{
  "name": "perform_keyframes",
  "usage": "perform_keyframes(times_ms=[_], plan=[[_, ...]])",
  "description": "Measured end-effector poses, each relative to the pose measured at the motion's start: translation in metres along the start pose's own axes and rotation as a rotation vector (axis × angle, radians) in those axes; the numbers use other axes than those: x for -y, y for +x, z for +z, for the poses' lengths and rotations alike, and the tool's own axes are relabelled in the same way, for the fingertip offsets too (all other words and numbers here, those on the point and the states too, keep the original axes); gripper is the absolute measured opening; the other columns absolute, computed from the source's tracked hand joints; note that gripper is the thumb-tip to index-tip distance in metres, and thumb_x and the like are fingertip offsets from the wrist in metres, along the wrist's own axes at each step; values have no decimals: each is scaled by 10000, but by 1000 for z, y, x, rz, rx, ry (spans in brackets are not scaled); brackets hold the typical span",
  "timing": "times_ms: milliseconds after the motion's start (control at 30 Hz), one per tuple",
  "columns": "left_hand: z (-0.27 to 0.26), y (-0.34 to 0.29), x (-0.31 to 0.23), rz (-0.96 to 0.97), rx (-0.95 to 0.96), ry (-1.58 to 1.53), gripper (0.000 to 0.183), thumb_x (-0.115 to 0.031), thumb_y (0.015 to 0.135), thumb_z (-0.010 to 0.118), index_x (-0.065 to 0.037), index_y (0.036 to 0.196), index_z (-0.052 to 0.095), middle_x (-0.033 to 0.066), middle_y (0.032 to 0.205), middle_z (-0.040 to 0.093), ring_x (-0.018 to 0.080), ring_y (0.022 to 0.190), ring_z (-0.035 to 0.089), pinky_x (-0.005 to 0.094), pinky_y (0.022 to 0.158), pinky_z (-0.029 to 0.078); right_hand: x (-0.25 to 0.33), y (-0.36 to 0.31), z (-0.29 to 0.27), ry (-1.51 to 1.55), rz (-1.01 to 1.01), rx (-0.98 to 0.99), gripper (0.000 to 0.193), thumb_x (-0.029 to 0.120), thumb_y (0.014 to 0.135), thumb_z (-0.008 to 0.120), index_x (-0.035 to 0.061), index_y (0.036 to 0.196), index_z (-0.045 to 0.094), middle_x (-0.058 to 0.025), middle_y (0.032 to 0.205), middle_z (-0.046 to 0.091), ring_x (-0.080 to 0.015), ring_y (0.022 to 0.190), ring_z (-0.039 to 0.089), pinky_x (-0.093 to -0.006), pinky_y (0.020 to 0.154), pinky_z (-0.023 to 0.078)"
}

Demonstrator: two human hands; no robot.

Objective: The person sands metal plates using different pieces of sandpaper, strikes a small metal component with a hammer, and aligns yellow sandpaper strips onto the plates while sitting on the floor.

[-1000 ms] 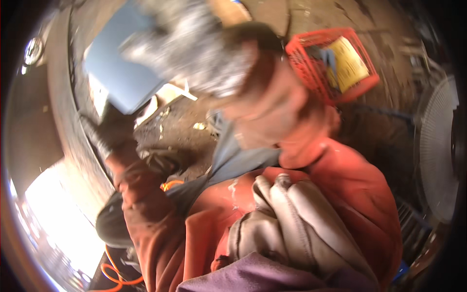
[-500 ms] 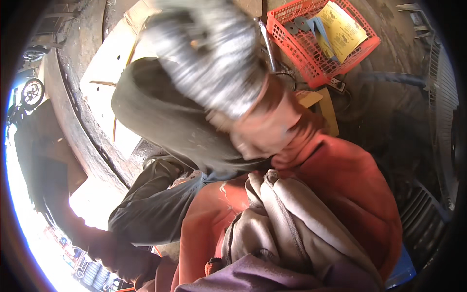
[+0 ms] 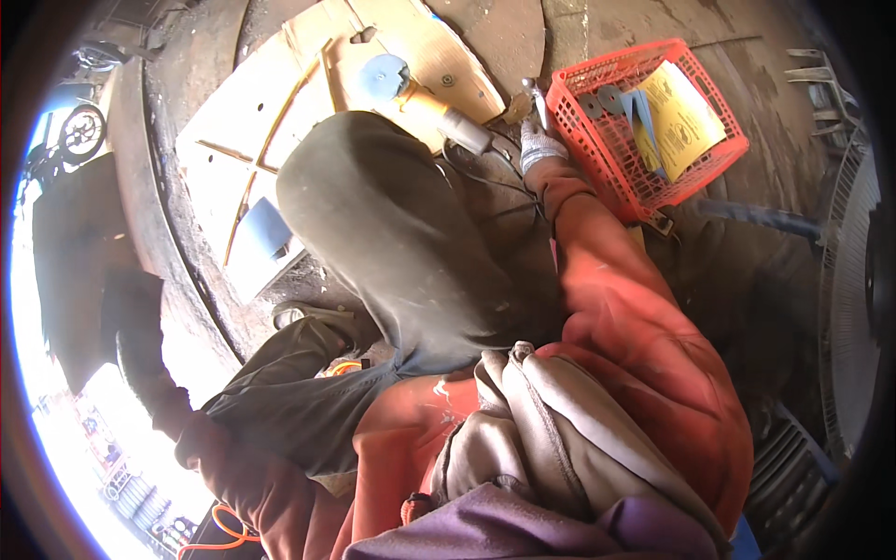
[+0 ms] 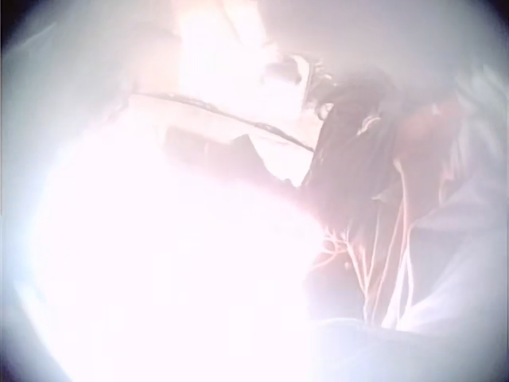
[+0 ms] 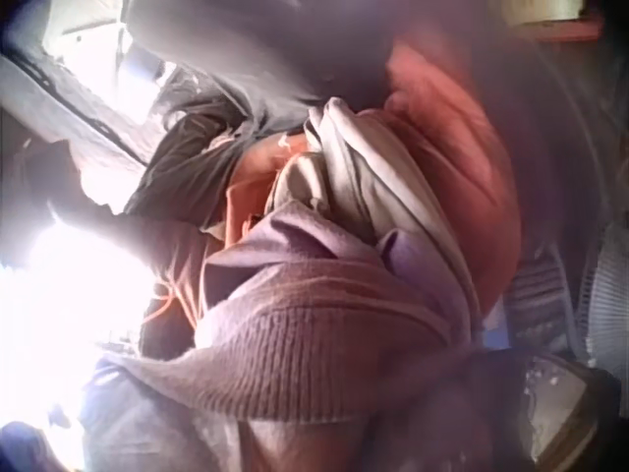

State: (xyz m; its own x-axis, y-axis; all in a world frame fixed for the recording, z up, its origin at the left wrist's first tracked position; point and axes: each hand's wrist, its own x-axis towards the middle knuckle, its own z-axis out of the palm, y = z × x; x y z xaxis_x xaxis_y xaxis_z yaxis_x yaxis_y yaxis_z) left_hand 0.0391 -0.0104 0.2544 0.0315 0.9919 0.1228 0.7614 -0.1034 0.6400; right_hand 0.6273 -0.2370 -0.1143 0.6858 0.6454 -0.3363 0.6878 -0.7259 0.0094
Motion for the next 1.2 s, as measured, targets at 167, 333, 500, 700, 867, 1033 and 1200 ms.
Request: perform_keyframes(times_ms=[167, 333, 500, 700, 867, 1033, 1200], plan=[[-33, 11, 21, 147, -21, 197, 284, -126, 966, 514, -46, 1220, 612, 108, 1238, 607, 236, 1128, 594, 363, 962, 471, 26, -17, -33, -84, 59, 195, 369, 152, 903, 588, 149, 1268, 536, -153, 1273, 596, -335, 1184, 599, -480, 921, 535], [-21, 22, -10, 760, -102, 620, 286, -107, 977, 501, -52, 1227, 629, 103, 1242, 610, 235, 1131, 601, 363, 968, 480, -13, -40, -24, -25, -28, 121, 223, 177, 909, 591, 106, 1119, 563, -154, 1155, 629, -303, 1059, 634, -459, 828, 538], [34, 64, -26, 81, 189, -637, 331, -132, 937, 559, 24, 1224, 616, 127, 1177, 657, 188, 1019, 646, 327, 891, 509, -22, -87, -68, 258, -246, -566, 183, 223, 938, 591, 59, 998, 534, -140, 879, 629, -244, 738, 637, -395, 647, 508], [149, 10, -159, 84, 519, -1176, 301, -135, 850, 702, 19, 1105, 659, 112, 1050, 684, 230, 949, 659, 361, 895, 524, 17, -110, -210, 1603, -288, -616, 200, 239, 1011, 521, 48, 1024, 581, -5, 811, 559, -112, 689, 545, -246, 619, 468], [169, -20, -208, -30, 780, -1534, 487, -107, 809, 731, -16, 1255, 560, 99, 1079, 657, 219, 1012, 626, 384, 961, 494, 69, -164, -348, 1628, -683, -330, 356, 222, 953, 610, 32, 1246, 543, -60, 918, 621, -115, 652, 578, -263, 589, 491], [184, -28, -251, 22, 786, -1441, 291, -119, 838, 735, 2, 1095, 671, 83, 1003, 703, 181, 867, 680, 322, 814, 551, 118, -141, -386, 1526, -1130, -383, 486, 166, 976, 567, 5, 1412, 426, -61, 1215, 588, -61, 783, 504, -207, 697, 461], [227, -7, -265, -44, 678, -1198, 230, -123, 835, 750, 8, 1016, 696, 66, 913, 711, 150, 774, 675, 276, 706, 555, 122, -89, -367, 1571, -943, -447, 417, 84, 960, 592, -12, 1350, 479, -79, 1032, 664, -30, 677, 501, -169, 621, 465]])
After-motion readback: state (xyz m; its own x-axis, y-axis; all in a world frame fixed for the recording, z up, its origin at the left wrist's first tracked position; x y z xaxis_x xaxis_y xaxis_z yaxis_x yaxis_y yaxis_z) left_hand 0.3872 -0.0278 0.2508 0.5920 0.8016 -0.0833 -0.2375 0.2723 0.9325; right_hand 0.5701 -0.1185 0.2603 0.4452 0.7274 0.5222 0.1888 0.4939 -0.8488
